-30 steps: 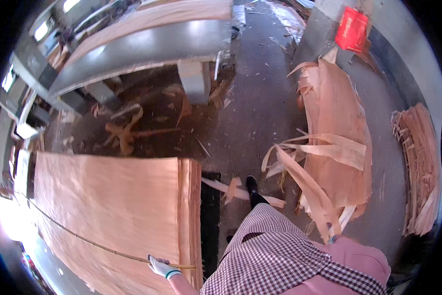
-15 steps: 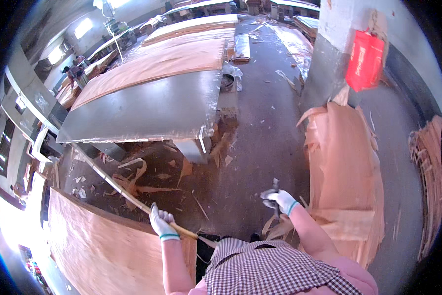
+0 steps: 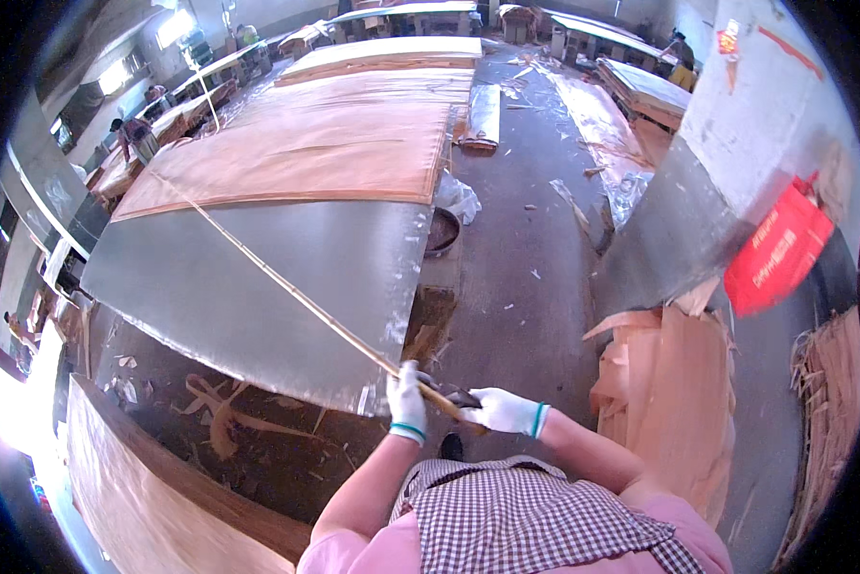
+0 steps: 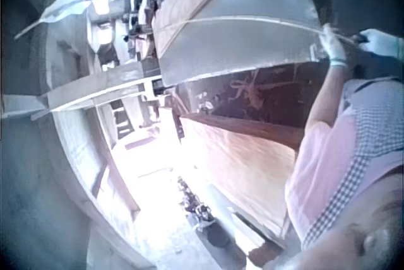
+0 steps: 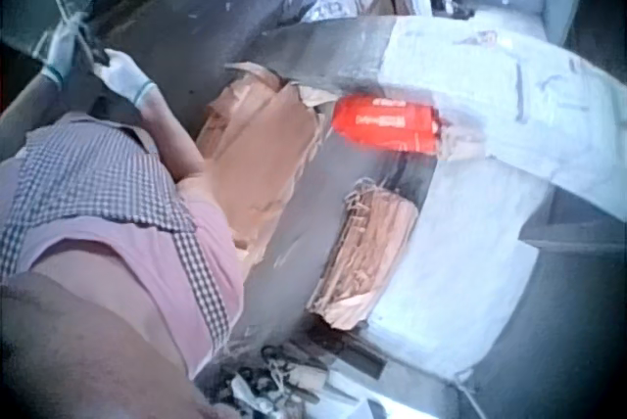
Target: The person cuts wood veneer sheets using a small knife, peeling back thin strips, and applying tape to the sheets.
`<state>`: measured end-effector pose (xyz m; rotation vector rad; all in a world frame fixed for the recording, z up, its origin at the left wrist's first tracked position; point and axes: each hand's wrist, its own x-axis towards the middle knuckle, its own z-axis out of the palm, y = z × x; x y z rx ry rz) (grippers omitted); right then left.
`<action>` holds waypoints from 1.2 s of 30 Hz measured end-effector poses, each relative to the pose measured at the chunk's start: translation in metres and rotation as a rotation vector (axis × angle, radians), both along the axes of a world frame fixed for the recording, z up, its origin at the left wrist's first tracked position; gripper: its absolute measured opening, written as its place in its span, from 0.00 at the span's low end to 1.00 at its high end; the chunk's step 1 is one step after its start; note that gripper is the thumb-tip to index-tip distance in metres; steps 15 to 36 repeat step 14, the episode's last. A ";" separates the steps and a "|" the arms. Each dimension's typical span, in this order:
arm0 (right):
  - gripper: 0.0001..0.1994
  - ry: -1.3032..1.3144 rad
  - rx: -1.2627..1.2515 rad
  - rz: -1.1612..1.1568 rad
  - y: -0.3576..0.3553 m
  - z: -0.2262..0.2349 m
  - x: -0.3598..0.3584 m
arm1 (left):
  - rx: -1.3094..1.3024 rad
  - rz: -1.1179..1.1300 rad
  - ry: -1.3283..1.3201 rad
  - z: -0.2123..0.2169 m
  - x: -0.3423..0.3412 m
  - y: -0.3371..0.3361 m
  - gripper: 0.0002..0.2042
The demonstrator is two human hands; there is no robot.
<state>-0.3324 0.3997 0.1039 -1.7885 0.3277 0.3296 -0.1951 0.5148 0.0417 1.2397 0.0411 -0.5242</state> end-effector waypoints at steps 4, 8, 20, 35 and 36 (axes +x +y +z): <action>0.21 0.179 -0.490 0.226 -0.104 -0.006 0.019 | 0.240 -0.313 -0.150 -0.024 0.010 -0.082 0.18; 0.17 0.180 -0.345 0.084 -0.214 -0.020 0.041 | 0.592 -0.710 -0.351 -0.043 0.074 -0.150 0.17; 0.16 0.052 -0.268 0.007 -0.369 -0.036 0.117 | 0.135 -0.039 0.006 -0.063 0.196 -0.255 0.13; 0.16 0.052 -0.268 0.007 -0.369 -0.036 0.117 | 0.135 -0.039 0.006 -0.063 0.196 -0.255 0.13; 0.16 0.052 -0.268 0.007 -0.369 -0.036 0.117 | 0.135 -0.039 0.006 -0.063 0.196 -0.255 0.13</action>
